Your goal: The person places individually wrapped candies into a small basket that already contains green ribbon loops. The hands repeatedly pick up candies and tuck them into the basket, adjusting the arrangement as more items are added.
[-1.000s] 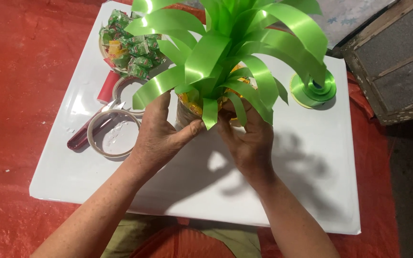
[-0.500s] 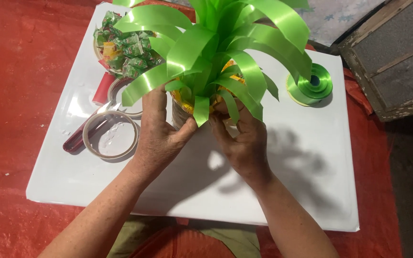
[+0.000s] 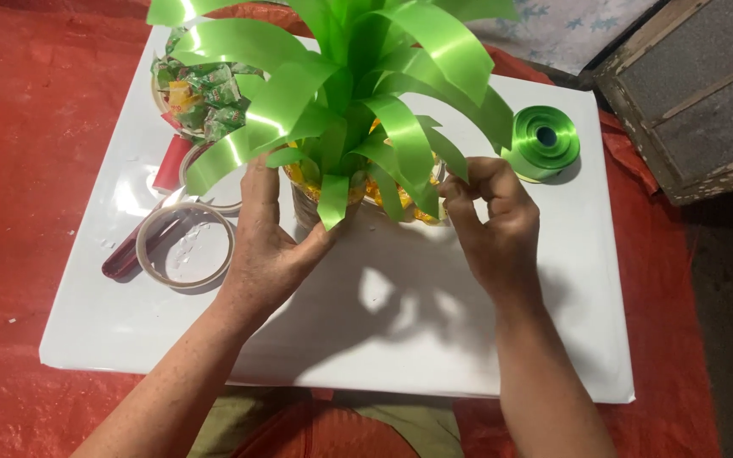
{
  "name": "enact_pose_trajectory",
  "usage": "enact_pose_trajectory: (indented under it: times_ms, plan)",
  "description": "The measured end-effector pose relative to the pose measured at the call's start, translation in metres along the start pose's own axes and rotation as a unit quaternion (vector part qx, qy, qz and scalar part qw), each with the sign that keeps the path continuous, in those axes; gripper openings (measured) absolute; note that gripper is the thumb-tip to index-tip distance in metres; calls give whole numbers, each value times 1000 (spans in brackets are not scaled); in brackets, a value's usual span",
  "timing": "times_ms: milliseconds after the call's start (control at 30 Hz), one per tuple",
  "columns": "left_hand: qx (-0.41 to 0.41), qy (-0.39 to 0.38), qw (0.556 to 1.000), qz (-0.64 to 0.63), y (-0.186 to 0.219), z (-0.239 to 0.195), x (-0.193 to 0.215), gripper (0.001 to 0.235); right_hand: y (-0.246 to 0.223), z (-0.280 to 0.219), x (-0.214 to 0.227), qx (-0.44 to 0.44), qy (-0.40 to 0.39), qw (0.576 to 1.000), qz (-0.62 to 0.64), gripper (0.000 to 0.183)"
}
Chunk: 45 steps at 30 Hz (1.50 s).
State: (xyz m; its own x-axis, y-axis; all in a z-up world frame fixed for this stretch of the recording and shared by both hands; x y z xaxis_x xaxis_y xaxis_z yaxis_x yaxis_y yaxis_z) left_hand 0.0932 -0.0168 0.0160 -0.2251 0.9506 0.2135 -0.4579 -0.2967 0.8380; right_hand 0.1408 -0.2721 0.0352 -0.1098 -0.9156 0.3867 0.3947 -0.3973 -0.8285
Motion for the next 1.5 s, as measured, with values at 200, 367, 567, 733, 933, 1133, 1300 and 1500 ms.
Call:
enact_pose_trajectory:
  times_ms: [200,367,567,733,933,1133,1300,1500]
  plan:
    - [1,14,999,46,1,-9,-6,100,15,2,6,-21,-102,983,-152,15]
    - [-2,29,995,97,-13,-9,-10,103,43,1,3,-52,-178,938,-293,22]
    - [1,20,993,119,-9,-6,-3,99,74,-1,-10,-105,-196,896,-385,20]
    - [41,-10,996,79,-13,-3,2,110,82,-4,-18,-84,-217,885,-404,28]
    - [138,-103,984,36,2,11,13,100,82,-10,-14,-18,-187,949,-254,13]
    - [157,-115,975,-111,0,17,11,56,53,-17,-14,-245,-240,928,-144,8]
    - [183,-115,973,-79,-12,7,15,56,59,-20,-8,-263,-229,937,-32,11]
    - [65,-22,997,29,18,-13,34,64,29,-33,-9,-281,-212,926,139,12]
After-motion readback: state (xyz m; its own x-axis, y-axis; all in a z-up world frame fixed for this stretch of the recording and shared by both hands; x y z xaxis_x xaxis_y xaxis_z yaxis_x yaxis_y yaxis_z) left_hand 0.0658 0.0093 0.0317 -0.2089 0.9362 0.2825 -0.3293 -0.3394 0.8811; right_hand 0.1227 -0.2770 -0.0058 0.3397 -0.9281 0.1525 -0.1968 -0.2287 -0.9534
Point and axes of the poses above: each hand's wrist, its own z-axis towards the middle knuckle, its own x-axis out of the back of the hand, y = z × x, the point moved 6 cm from there along z, towards the middle knuckle, and after that the axes turned 4 degrees about -x, right-handed, at the moved point
